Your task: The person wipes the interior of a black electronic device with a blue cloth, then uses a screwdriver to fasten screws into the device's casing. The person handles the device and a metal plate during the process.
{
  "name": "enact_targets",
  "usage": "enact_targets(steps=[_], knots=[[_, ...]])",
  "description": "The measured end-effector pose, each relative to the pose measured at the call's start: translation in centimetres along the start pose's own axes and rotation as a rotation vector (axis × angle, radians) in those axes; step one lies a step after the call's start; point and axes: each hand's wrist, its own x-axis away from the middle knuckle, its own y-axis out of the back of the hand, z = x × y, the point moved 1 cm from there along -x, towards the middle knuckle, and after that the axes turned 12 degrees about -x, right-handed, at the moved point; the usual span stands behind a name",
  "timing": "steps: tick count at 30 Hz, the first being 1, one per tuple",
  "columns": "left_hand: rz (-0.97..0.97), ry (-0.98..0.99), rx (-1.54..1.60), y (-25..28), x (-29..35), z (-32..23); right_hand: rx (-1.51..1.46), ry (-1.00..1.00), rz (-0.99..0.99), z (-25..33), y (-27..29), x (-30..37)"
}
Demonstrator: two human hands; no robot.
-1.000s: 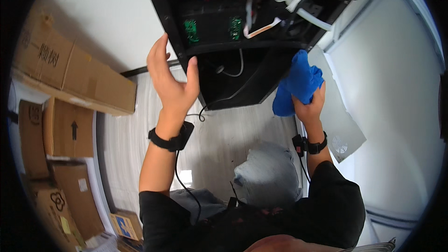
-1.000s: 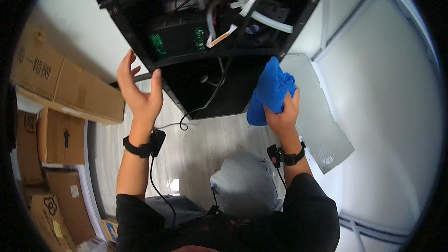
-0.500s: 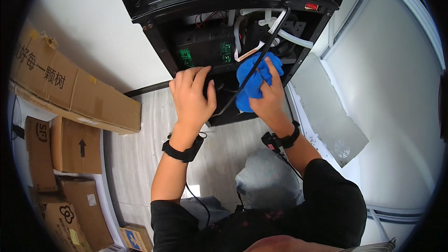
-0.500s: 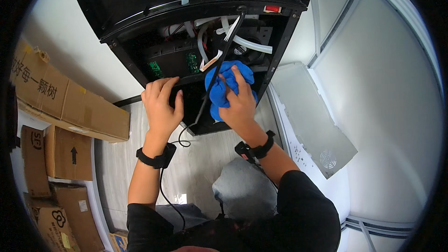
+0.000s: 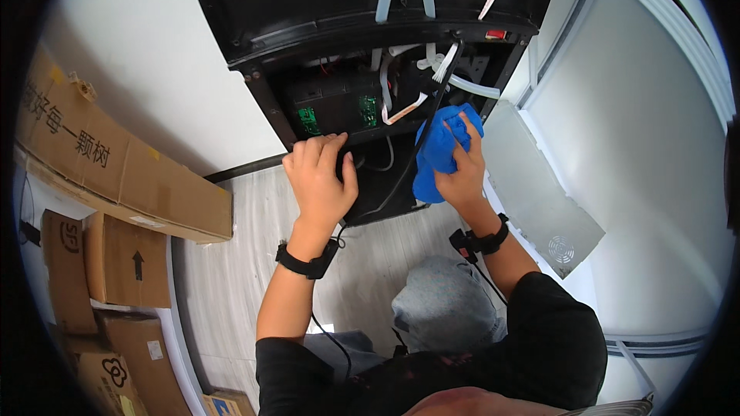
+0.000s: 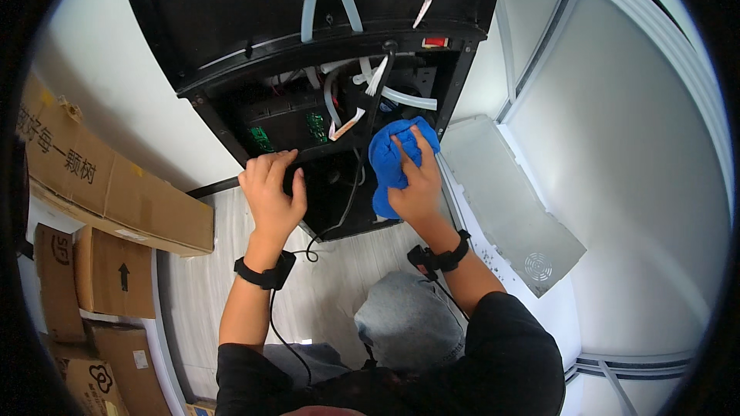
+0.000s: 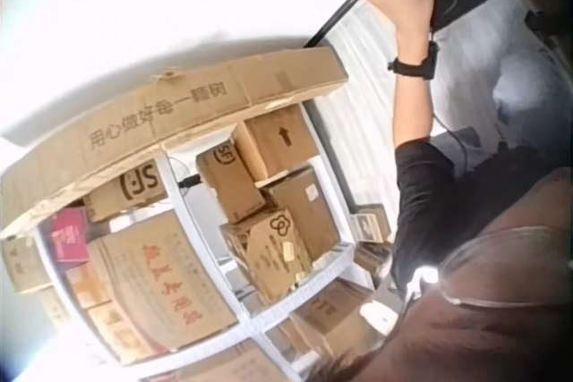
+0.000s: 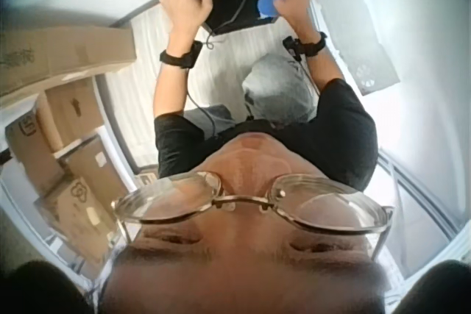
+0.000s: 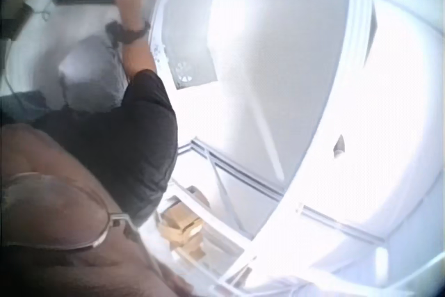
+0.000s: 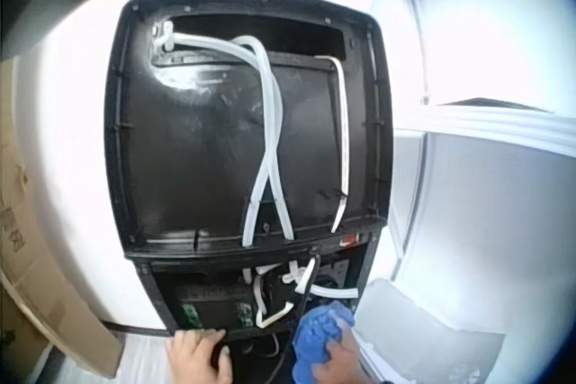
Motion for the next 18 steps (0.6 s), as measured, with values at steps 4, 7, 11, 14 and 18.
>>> enact_targets(steps=[4, 7, 11, 14, 18], knots=[[0.037, 0.013, 0.058, 0.5, -0.5, -0.1, 0.046, -0.079, 0.118, 1.0, 2.3, -1.2], [0.149, 0.041, 0.082, 1.6, -0.9, -0.3, -0.076, -0.259, 0.151, 2.2, 5.5, -2.4], [0.353, 0.102, 0.129, 3.7, -2.7, -0.8, 0.054, -0.385, -0.016, 7.0, 12.1, -6.2], [0.431, 0.075, 0.172, 6.7, -5.3, -1.3, 0.07, -0.457, -0.115, 11.4, 15.9, -10.4], [0.596, 0.107, 0.393, 13.6, -11.8, -3.0, -0.031, -0.517, -0.077, 17.0, 19.2, -17.7]])
